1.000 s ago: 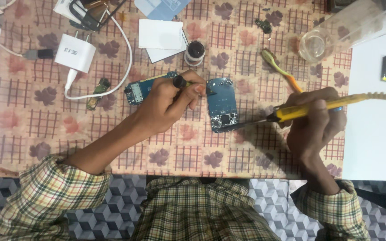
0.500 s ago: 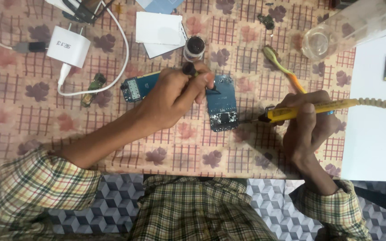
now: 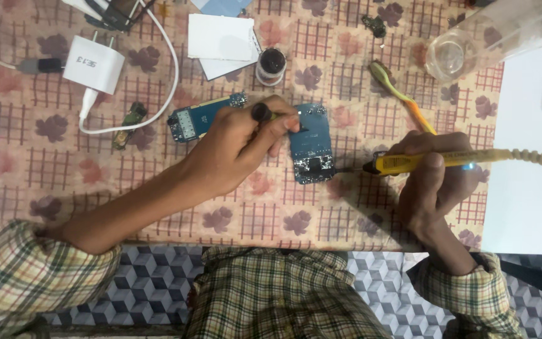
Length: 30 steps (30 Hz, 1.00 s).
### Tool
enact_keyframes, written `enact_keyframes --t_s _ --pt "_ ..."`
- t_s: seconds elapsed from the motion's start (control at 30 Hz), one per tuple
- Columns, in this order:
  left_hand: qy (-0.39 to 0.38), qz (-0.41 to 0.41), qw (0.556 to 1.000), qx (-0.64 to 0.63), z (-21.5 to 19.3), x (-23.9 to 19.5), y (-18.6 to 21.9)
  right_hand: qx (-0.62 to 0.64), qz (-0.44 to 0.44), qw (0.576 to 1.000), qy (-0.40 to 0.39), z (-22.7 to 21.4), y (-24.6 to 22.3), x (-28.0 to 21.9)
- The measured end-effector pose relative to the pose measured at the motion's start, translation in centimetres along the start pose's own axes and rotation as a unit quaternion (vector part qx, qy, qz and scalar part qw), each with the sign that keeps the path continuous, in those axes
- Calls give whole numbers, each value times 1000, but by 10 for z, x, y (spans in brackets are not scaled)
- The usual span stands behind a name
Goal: The person uses a soldering iron and a small brush to apply flux and solder to a blue circuit board. They repeatedly heat and apply solder to various points on the board while holding it steady with the other hand.
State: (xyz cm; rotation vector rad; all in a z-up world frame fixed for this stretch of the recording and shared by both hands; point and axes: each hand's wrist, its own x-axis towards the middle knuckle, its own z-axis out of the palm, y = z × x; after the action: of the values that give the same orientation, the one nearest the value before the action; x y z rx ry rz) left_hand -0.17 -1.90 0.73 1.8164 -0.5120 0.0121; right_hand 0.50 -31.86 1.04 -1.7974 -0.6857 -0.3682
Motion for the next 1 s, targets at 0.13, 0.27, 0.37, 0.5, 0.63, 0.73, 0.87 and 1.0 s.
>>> enact_keyframes --t_s 0.13,0.27,0.37,0.5,0.63,0.73,0.87,1.0 --pt "-25 7 1000 11 -4 13 -11 13 -46 999 -8 1 8 2" --pt "-17 19 999 -21 -9 28 -25 35 -161 986 2 -4 26 2" --pt "-3 -29 998 -59 -11 29 -30 32 -147 988 -34 -12 33 -5" --pt "1 28 996 -79 -11 25 -31 26 -129 989 -69 -25 36 -15" --pt "-4 35 997 -70 -12 23 -30 62 -96 988 -103 -38 33 -23" --pt "-7 27 997 -68 -12 23 -30 39 5 993 -111 -45 29 -27" --pt "-5 35 999 -38 -12 23 -30 52 32 992 -113 -50 21 -32" --pt "-8 66 997 -34 -12 20 -30 57 66 990 -107 -50 12 -31"
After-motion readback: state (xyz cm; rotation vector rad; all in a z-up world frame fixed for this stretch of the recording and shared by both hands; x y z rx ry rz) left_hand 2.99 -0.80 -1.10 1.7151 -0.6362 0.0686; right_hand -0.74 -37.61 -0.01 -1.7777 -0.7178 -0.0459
